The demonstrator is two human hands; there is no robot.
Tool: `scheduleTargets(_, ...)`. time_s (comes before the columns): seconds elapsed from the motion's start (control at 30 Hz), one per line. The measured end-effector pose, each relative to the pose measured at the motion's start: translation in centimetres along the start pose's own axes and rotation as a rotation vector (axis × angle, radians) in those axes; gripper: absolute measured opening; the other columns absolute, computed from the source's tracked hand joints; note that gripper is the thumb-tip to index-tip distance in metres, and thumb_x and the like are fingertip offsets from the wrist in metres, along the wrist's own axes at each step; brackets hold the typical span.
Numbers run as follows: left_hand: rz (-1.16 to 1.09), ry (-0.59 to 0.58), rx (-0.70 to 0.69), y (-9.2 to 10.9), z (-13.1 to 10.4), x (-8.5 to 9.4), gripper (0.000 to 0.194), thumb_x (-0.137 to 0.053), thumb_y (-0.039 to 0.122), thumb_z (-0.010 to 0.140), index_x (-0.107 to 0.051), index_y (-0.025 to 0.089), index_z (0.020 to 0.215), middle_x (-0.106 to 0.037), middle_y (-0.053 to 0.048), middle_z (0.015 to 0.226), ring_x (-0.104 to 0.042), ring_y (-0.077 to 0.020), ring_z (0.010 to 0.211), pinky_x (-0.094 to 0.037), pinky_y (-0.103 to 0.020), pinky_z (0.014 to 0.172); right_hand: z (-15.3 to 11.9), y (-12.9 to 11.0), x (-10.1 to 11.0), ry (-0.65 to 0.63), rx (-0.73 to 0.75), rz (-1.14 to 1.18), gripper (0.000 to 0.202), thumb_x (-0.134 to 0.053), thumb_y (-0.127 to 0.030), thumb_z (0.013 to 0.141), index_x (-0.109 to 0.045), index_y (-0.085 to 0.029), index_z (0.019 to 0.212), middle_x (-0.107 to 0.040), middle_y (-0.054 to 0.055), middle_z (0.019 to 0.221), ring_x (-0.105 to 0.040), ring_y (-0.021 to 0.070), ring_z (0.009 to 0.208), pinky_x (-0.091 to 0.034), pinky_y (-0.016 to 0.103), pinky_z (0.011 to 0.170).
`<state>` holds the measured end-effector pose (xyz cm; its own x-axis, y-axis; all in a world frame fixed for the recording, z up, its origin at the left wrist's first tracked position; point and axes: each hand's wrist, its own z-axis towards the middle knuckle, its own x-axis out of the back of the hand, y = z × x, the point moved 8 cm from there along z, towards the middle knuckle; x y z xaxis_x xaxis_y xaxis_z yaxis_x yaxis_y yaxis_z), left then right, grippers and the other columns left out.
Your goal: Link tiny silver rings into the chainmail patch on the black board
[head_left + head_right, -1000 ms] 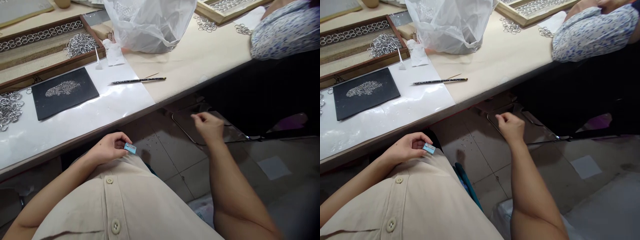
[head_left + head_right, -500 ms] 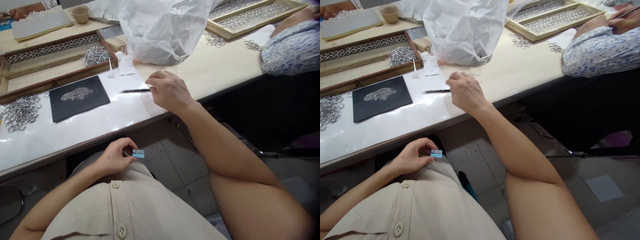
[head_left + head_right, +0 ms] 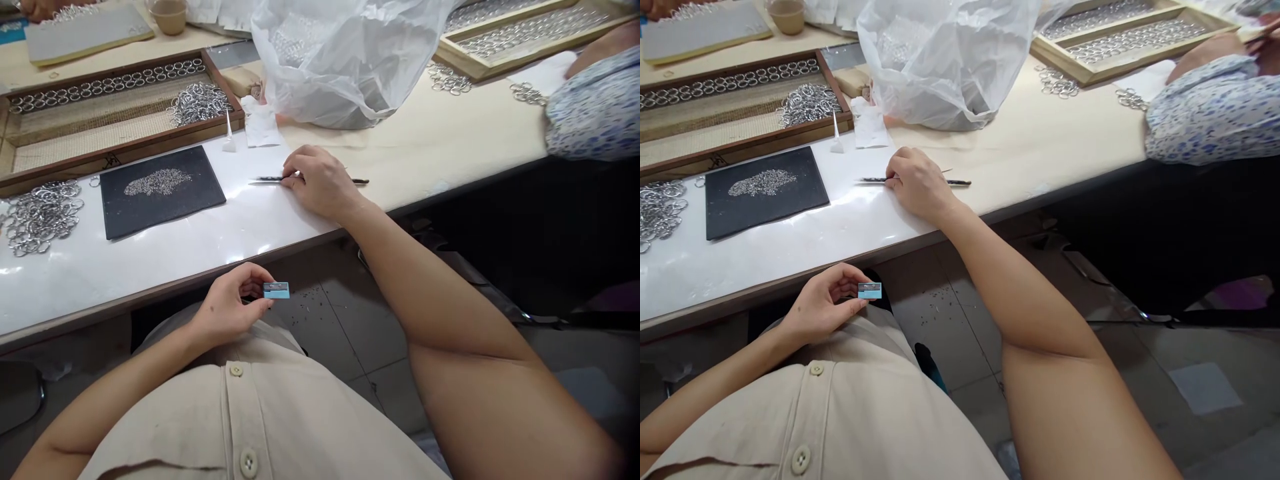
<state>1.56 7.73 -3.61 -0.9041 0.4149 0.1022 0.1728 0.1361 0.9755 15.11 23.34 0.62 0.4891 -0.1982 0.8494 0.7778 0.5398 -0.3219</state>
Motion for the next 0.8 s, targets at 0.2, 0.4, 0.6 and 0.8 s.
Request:
scheduleTargets(0.2, 0.000, 0.082, -0.074, 0.5, -0.3, 0.9, 0.021, -0.062, 0.008, 0.074, -0.059, 0.013, 0.095, -0.066, -0.006, 0.090, -0.065, -0.0135, 0.081, -0.053, -0.025, 0.076, -7.3, -5.0, 4.8, 0.159, 0.193, 0.109, 0.021, -0.051, -0.007, 0.085, -0.057, -0.023, 0.098, -0.068, 0.004, 0.090, -0.065, 0.0194, 0.085, -0.053, 0.034, 0.073)
scheduleTargets(0.4, 0.104, 0.123, -0.140, 1.0, -0.8, 1.1, 0.020, -0.062, 0.009, 0.074, -0.063, 0.013, 0.094, -0.067, -0.005, 0.089, -0.064, -0.0137, 0.080, -0.054, -0.024, 0.072, -14.9, -7.0, 6.3, 0.176, 0.227, 0.191, 0.032, -0.059, 0.000, 0.079, -0.061, -0.020, 0.103, -0.068, 0.006, 0.080, -0.064, 0.0167, 0.069, -0.054, 0.028, 0.060)
scheduleTargets(0.6, 0.156, 0.117, -0.187, 1.7, -0.7, 1.1, 0.020, -0.063, 0.010, 0.075, -0.063, 0.013, 0.095, -0.068, -0.007, 0.091, -0.065, -0.0158, 0.082, -0.055, -0.028, 0.077, -16.6, -7.5, 5.6, 0.210, 0.180, 0.206, 0.033, -0.060, 0.004, 0.076, -0.062, -0.017, 0.102, -0.069, 0.007, 0.079, -0.064, 0.0168, 0.068, -0.054, 0.029, 0.059)
scheduleTargets(0.8, 0.089, 0.111, -0.144, 1.5, -0.4, 1.2, 0.019, -0.065, 0.011, 0.075, -0.062, 0.013, 0.094, -0.068, -0.007, 0.091, -0.066, -0.0166, 0.084, -0.055, -0.029, 0.078, -16.4, -7.9, 5.7, 0.228, 0.185, 0.197, 0.032, -0.061, 0.005, 0.074, -0.063, -0.014, 0.100, -0.070, 0.009, 0.078, -0.064, 0.0178, 0.069, -0.055, 0.031, 0.060)
